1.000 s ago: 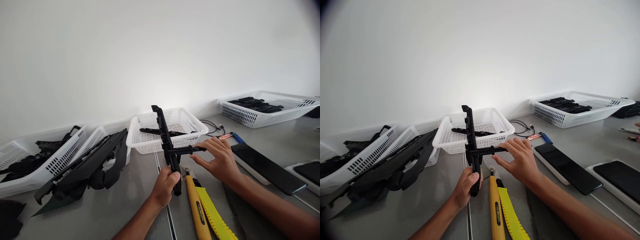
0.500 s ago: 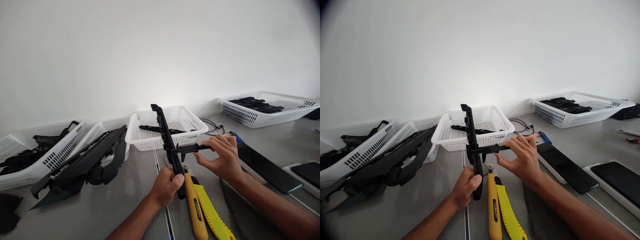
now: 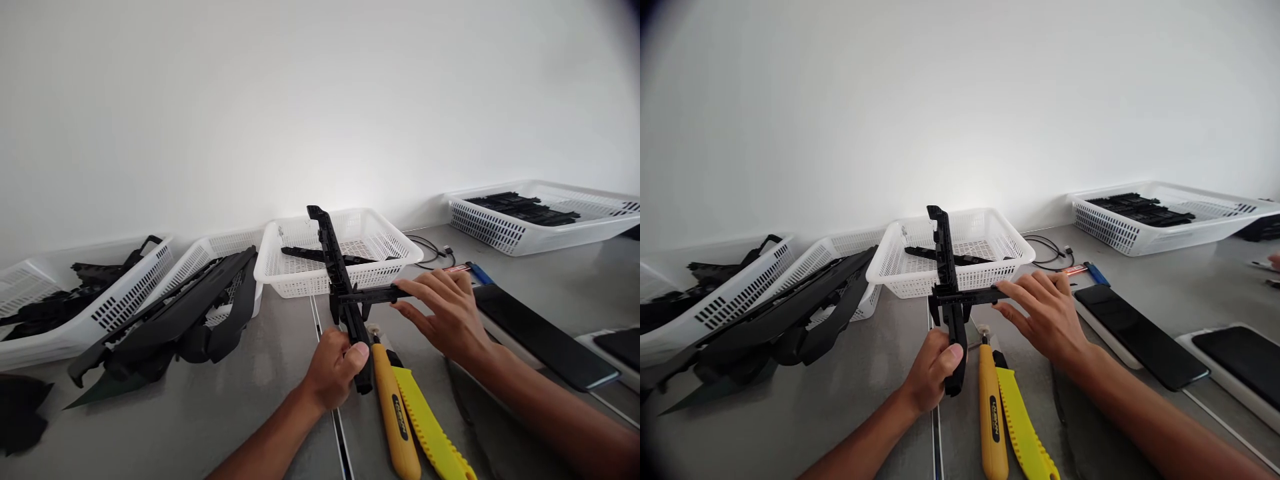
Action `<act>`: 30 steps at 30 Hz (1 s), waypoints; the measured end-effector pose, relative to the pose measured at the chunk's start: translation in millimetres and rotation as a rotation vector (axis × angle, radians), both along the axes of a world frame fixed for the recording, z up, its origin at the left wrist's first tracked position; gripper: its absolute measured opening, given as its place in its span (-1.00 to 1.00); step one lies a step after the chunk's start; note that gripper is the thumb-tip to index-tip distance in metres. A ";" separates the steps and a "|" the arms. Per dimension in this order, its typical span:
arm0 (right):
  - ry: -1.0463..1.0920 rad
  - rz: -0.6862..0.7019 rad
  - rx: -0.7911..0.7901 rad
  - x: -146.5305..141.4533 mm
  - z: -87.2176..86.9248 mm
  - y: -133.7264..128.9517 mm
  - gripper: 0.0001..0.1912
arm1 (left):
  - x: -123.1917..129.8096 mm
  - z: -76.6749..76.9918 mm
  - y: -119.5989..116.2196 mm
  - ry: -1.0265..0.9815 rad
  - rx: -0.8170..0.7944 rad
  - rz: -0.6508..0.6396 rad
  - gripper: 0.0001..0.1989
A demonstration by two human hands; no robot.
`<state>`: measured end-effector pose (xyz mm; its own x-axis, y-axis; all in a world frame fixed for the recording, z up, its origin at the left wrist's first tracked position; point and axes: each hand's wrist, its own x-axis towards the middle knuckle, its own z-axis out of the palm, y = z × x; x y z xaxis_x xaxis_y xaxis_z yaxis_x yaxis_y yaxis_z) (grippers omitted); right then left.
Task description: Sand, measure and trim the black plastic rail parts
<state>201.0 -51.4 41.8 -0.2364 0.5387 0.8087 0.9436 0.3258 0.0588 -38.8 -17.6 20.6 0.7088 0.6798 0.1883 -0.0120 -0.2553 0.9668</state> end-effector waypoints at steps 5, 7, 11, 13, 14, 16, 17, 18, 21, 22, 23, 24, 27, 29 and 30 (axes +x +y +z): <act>0.008 -0.029 -0.007 -3.1 -0.4 0.7 -0.80 | 0.7 -0.4 -0.2 0.008 -0.015 0.003 -0.37; 0.005 -0.004 -0.003 -4.5 -0.7 0.8 -0.80 | 1.1 0.1 -0.6 0.003 0.002 0.011 -0.36; -0.024 0.009 0.019 -3.5 -1.0 1.4 -0.81 | 1.5 0.2 -0.9 0.000 0.031 0.011 -0.35; -0.028 0.014 0.038 -1.9 -1.0 2.0 -0.84 | 1.2 -0.5 -0.4 -0.012 0.032 -0.002 -0.37; -0.025 0.020 0.048 -1.2 -0.9 2.3 -0.85 | 1.0 -1.0 0.1 -0.020 0.039 -0.008 -0.38; -0.011 0.032 0.063 -0.5 -0.7 2.8 -0.86 | 0.6 -2.2 1.0 -0.032 0.062 -0.009 -0.39; -0.005 0.035 0.068 -0.5 -0.5 3.0 -0.85 | 0.5 -2.8 1.4 -0.033 0.074 -0.006 -0.39; 0.000 0.035 0.071 -0.7 -0.2 3.0 -0.84 | 0.4 -3.2 1.6 -0.031 0.084 -0.005 -0.40; 0.004 0.031 0.077 -1.4 0.6 2.9 -0.83 | 0.4 -4.1 1.7 -0.021 0.101 0.002 -0.41; 0.003 0.030 0.077 -1.6 0.9 2.8 -0.83 | 0.4 -4.2 1.6 -0.018 0.104 0.007 -0.41; 0.003 0.030 0.076 -1.7 1.1 2.7 -0.83 | 0.5 -4.3 1.5 -0.014 0.106 0.013 -0.42; 0.003 0.030 0.073 -1.7 1.3 2.6 -0.83 | 0.5 -4.4 1.3 -0.011 0.107 0.021 -0.42; 0.006 0.035 0.065 -1.5 1.3 2.6 -0.84 | 0.5 -4.8 1.3 -0.005 0.110 0.027 -0.43; 0.005 0.039 0.061 -1.4 1.2 2.6 -0.84 | 0.4 -5.2 1.5 -0.006 0.110 0.025 -0.43; 0.004 0.039 0.062 -1.5 1.2 2.6 -0.84 | 0.4 -5.3 1.6 -0.007 0.107 0.028 -0.43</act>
<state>199.5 -48.8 43.0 -0.2527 0.4782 0.8411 0.9306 0.3580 0.0761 -38.4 -16.0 15.3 0.6885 0.6746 0.2664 -0.0106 -0.3578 0.9337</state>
